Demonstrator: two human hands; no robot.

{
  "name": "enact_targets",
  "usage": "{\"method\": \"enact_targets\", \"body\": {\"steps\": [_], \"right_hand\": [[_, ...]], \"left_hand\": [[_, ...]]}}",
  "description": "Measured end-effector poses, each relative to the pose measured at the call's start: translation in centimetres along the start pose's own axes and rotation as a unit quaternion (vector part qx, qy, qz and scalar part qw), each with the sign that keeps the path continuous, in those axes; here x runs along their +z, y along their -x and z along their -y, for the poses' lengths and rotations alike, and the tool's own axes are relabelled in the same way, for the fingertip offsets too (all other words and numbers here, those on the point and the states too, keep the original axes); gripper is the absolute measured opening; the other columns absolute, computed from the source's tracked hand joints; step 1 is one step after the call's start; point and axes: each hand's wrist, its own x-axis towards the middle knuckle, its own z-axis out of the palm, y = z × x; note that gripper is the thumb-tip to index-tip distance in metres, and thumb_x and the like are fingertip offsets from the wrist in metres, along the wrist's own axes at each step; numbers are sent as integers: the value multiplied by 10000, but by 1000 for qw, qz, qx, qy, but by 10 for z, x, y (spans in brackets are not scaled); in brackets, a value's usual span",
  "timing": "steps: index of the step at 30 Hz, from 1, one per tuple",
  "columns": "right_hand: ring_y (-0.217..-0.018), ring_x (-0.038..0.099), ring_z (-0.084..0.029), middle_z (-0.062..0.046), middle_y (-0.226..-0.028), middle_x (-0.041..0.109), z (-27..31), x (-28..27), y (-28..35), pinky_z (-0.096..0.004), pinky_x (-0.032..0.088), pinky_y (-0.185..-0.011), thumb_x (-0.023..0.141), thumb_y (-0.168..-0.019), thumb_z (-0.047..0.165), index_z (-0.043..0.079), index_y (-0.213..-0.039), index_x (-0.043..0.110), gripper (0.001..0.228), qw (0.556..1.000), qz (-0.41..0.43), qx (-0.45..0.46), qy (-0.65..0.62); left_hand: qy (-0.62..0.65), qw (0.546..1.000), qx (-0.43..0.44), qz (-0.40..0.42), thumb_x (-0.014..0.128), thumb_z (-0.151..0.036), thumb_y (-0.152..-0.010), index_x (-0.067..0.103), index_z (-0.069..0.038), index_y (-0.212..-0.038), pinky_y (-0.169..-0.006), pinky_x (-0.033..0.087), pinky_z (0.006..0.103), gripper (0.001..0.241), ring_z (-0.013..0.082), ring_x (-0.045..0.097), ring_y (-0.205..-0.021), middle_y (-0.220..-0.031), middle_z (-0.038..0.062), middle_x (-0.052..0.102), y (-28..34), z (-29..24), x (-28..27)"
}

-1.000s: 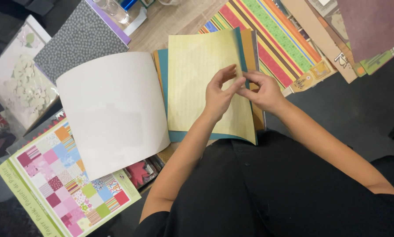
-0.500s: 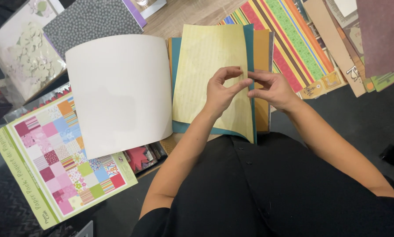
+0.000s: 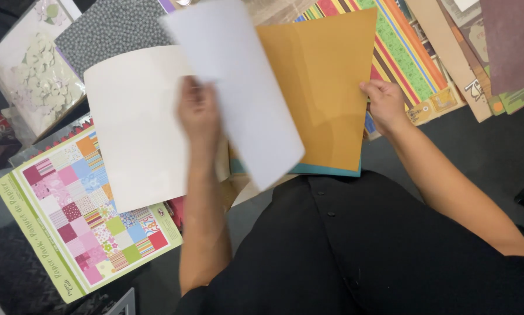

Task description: The person browses through multiple scrapbook paper packs and patterned sheets on a cluttered craft table. They flip through pages, separate sheets, and place sticky notes on selected items while occasionally using a pen to mark them.

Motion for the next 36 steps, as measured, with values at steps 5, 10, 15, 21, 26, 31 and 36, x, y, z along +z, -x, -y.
{"method": "enact_targets", "body": {"steps": [5,10,15,21,26,31,36], "right_hand": [[-724,657,-104,-68,-804,679,-57,-29,-27,-249,551,-581,684,-1043,115,85,-885,707,163,998,-23,-6,52],[-679,527,-303,-160,-708,465,-52,-1,-1,-435,409,-631,813,-1007,208,40,-750,579,385,922,44,-202,326],[-891,625,-428,-200,-894,568,42,98,73,-456,502,-776,643,-977,68,23,-1040,573,105,856,92,-357,363],[-1251,617,-455,-291,-1407,586,58,129,93,-509,514,-1040,438,-958,26,-57,-1378,584,452,774,148,-494,367],[-1256,608,-459,-256,-1332,630,48,130,94,-497,516,-1050,472,-977,115,-33,-1257,656,367,741,194,-525,371],[-1159,670,-388,-143,-1185,723,10,77,17,-515,522,-997,593,-989,151,128,-1182,716,230,888,234,-263,296],[-1253,567,-349,-128,-1222,680,31,21,-113,-487,532,-959,819,-771,598,85,-1331,684,772,621,147,-387,666]], "left_hand": [[-145,988,50,-10,556,-38,-1106,440,-2,-1428,-542,450,237,344,168,577,-692,-828,109,574,-8,-113,-90],[-270,952,133,47,444,144,-826,775,-25,-1245,-791,523,379,560,334,586,-782,-852,187,541,7,-155,-62],[-223,965,133,35,606,58,-769,807,-131,-1076,-721,507,317,413,258,577,-722,-810,60,530,42,-102,30],[-106,994,30,-5,699,-67,-852,753,-93,-1154,-684,587,321,308,330,707,-935,-1140,147,550,84,-84,78],[31,988,-150,4,892,-201,-828,637,-21,-1299,-604,653,357,565,371,741,-928,-1114,127,582,101,-16,89],[34,980,-188,-59,726,-61,-893,735,-11,-1023,-518,595,288,140,154,691,-655,-763,60,671,75,-23,65],[40,979,-175,-96,735,-35,-889,705,-38,-984,-516,582,303,100,158,684,-635,-751,74,689,53,-17,7]]}}
